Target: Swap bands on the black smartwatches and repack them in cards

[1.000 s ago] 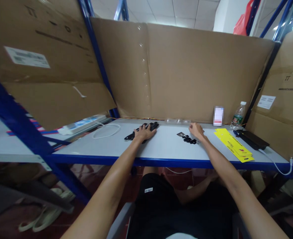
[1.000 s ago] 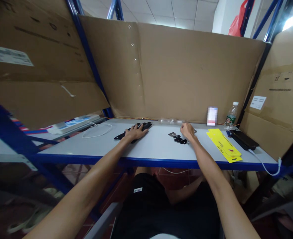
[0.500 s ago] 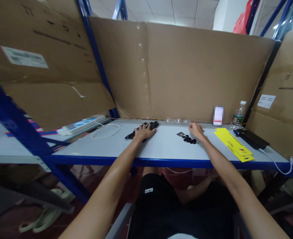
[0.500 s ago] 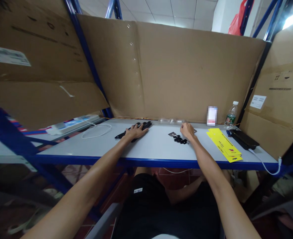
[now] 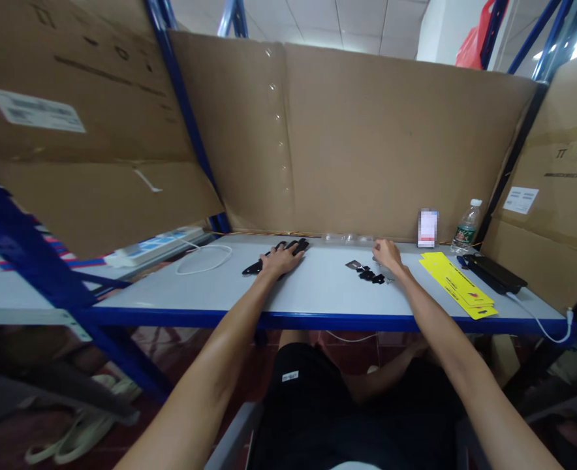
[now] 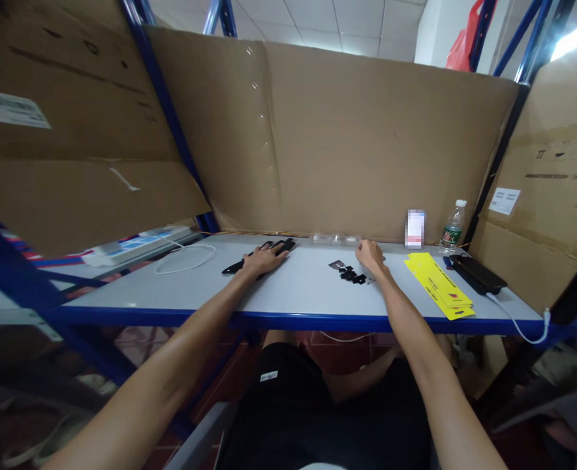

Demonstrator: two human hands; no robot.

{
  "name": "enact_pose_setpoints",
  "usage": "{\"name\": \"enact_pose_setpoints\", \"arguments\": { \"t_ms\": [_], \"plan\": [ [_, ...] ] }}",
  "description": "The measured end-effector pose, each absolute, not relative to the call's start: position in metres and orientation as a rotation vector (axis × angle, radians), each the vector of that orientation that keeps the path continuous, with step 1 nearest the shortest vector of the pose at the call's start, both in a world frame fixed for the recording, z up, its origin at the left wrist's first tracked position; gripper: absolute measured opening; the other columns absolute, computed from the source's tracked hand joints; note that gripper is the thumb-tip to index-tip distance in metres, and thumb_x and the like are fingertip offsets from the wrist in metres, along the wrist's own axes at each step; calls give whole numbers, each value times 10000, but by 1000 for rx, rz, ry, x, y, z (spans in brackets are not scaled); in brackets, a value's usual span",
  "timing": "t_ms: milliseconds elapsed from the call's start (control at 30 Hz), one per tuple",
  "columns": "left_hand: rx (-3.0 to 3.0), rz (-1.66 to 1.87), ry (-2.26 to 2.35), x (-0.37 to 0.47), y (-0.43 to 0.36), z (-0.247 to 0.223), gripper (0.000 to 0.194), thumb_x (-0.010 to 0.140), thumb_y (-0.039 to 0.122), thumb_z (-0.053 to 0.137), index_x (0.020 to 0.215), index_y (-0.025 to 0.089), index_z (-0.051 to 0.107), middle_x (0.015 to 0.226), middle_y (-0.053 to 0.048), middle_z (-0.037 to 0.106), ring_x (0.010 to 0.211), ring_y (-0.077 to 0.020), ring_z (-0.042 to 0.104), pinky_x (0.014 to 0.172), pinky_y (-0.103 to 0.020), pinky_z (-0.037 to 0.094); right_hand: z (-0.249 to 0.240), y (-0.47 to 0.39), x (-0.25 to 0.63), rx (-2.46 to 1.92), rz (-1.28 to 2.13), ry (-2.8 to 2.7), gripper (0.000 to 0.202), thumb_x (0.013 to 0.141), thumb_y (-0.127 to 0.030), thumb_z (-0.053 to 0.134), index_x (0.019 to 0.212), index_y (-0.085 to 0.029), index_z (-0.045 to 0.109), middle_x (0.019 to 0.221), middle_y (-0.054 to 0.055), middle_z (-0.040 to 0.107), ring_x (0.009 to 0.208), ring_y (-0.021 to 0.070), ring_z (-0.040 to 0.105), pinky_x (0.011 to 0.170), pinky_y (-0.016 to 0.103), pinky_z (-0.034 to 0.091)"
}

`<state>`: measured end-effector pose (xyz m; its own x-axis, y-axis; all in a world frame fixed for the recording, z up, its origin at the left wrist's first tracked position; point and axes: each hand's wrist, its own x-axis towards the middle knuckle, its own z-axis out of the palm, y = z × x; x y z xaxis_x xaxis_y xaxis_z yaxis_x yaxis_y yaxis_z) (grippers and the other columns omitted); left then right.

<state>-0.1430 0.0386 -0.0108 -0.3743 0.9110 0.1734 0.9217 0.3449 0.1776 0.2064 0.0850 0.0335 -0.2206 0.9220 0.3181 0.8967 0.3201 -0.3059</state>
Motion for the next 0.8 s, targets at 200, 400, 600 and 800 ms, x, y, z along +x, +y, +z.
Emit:
{"name": "enact_pose_setpoints", "arguments": {
  "t_ms": [200, 400, 600, 800],
  "plan": [
    [-1631, -502, -2549, -140, 37, -9, 657, 965, 660, 357, 1469, 322, 607, 1543, -158, 545, 1378, -409, 496, 1099, -674, 364, 34, 98, 229, -1775, 22, -2096, 315, 945, -206, 539, 1143, -189, 783, 1172, 185, 765, 1112, 279, 726, 864, 304, 506],
    [-1594, -527, -2546, -141, 35, -6, 663, 944, 678, 415, 1363, 249, 698, 1363, -197, 677, 1287, -412, 578, 1053, -587, 428, 31, 103, 237, -1833, 92, -2177, 317, 984, -333, 577, 1172, -172, 776, 1218, 185, 749, 1160, 278, 704, 893, 302, 501],
    [-1577, -556, -2555, -142, 33, -6, 693, 933, 716, 400, 1346, 257, 713, 1334, -185, 702, 1272, -415, 598, 1044, -566, 428, 26, 81, 209, -1471, 165, -2471, 409, 973, -568, 611, 1136, -233, 778, 1198, 112, 743, 1127, 241, 677, 920, 288, 491],
    [-1580, -535, -2570, -141, 30, -4, 675, 938, 693, 416, 1355, 251, 710, 1337, -186, 700, 1271, -410, 606, 1042, -558, 437, 17, 49, 175, -1373, -38, -2547, 743, 954, -740, 502, 1437, -184, 601, 1479, 237, 547, 1391, 401, 466, 1107, 542, 364]
  ]
}}
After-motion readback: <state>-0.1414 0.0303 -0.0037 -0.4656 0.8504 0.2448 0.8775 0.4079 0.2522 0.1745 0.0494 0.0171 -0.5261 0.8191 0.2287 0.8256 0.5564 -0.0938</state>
